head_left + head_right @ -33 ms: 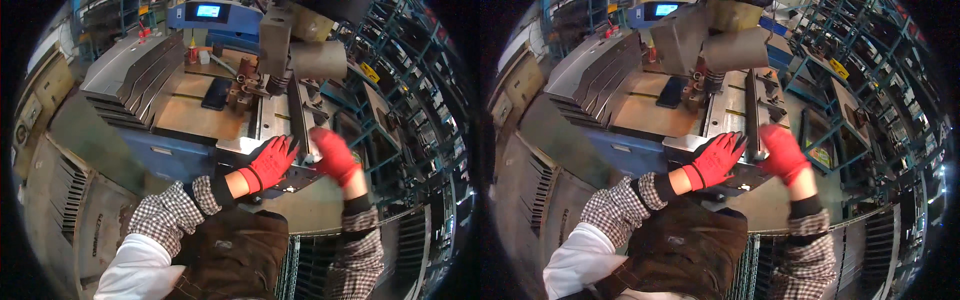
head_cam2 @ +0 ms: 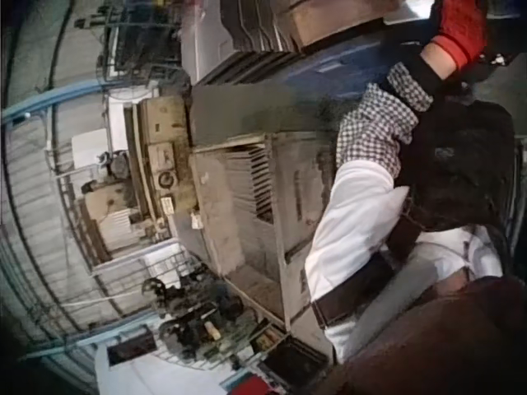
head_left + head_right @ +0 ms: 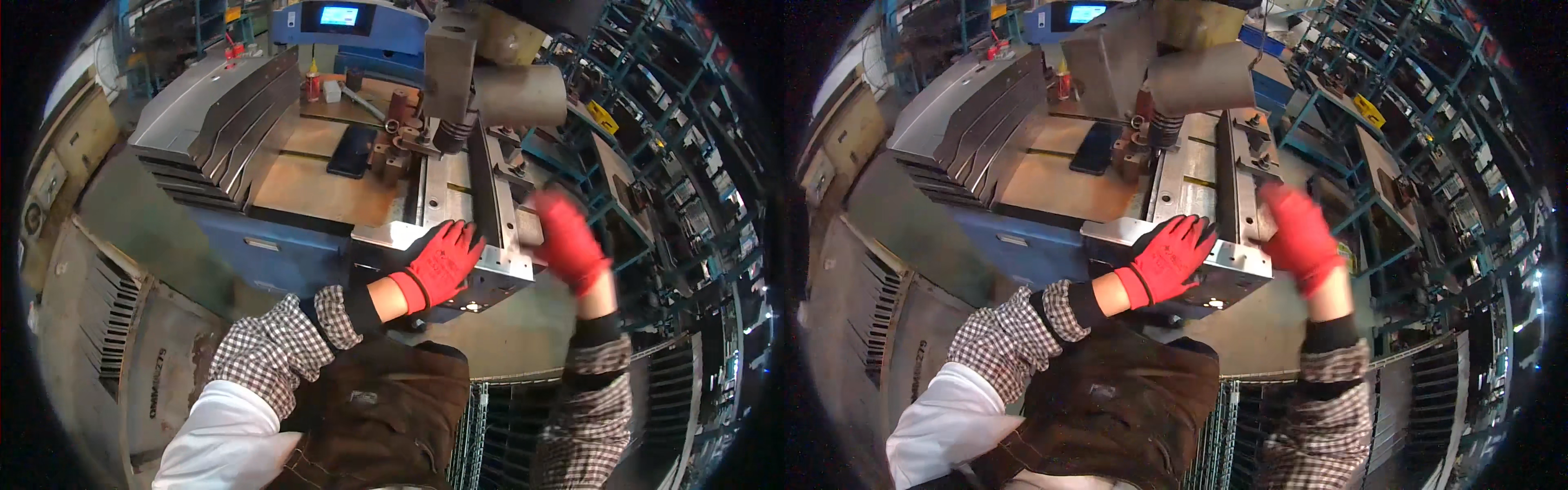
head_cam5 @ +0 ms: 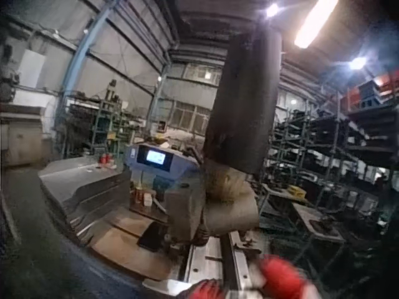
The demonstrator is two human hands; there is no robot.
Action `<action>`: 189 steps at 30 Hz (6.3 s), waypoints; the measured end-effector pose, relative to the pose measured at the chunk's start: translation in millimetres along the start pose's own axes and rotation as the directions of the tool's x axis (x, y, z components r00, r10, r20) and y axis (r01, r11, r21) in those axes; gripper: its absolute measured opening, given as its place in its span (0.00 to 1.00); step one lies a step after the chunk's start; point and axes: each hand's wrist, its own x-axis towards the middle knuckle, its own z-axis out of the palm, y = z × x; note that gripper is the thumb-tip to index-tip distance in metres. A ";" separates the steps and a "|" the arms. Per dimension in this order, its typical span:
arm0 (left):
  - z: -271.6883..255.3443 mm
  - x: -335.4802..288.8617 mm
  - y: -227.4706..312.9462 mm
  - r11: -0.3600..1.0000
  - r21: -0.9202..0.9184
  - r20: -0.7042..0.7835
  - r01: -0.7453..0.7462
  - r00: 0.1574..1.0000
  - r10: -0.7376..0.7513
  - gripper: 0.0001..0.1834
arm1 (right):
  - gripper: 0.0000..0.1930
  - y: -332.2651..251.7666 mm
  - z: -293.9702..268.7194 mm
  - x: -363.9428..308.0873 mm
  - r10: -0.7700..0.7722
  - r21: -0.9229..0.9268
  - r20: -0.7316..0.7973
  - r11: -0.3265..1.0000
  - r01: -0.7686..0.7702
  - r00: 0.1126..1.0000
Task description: Drill multiple holes in a flat metal workpiece using a radial arm drill press.
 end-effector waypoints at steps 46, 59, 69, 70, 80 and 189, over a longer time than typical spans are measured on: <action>10.4 -5.8 -3.2 0.999 0.010 -0.062 0.031 0.998 -0.030 0.40 | 0.22 -145.5 -105.6 142.0 -0.054 0.175 -0.866 0.898 0.403 0.496; 59.9 -21.6 -10.8 0.970 -0.242 -0.081 0.021 0.996 -0.042 0.33 | 0.33 -136.3 101.5 54.9 0.316 0.405 -0.178 0.886 -0.224 0.932; 68.2 -8.1 -3.1 0.964 -0.261 0.023 0.055 0.998 -0.051 0.34 | 0.21 -107.3 137.5 63.5 0.399 0.446 -0.127 0.841 -0.307 0.908; 68.1 -10.0 -4.2 0.973 -0.221 0.024 0.063 0.998 -0.059 0.35 | 0.21 -107.1 132.4 64.8 0.364 0.427 -0.151 0.862 -0.272 0.919; 16.6 0.3 0.2 0.994 -0.090 0.008 0.056 0.998 -0.056 0.40 | 0.28 -16.1 73.0 38.0 0.418 -0.051 -0.001 0.907 -0.417 0.909; 76.9 -0.4 -10.1 0.971 -0.238 -0.235 -0.013 0.971 -0.044 0.39 | 0.15 -210.0 -60.4 131.2 0.415 0.731 -0.676 0.478 0.487 0.609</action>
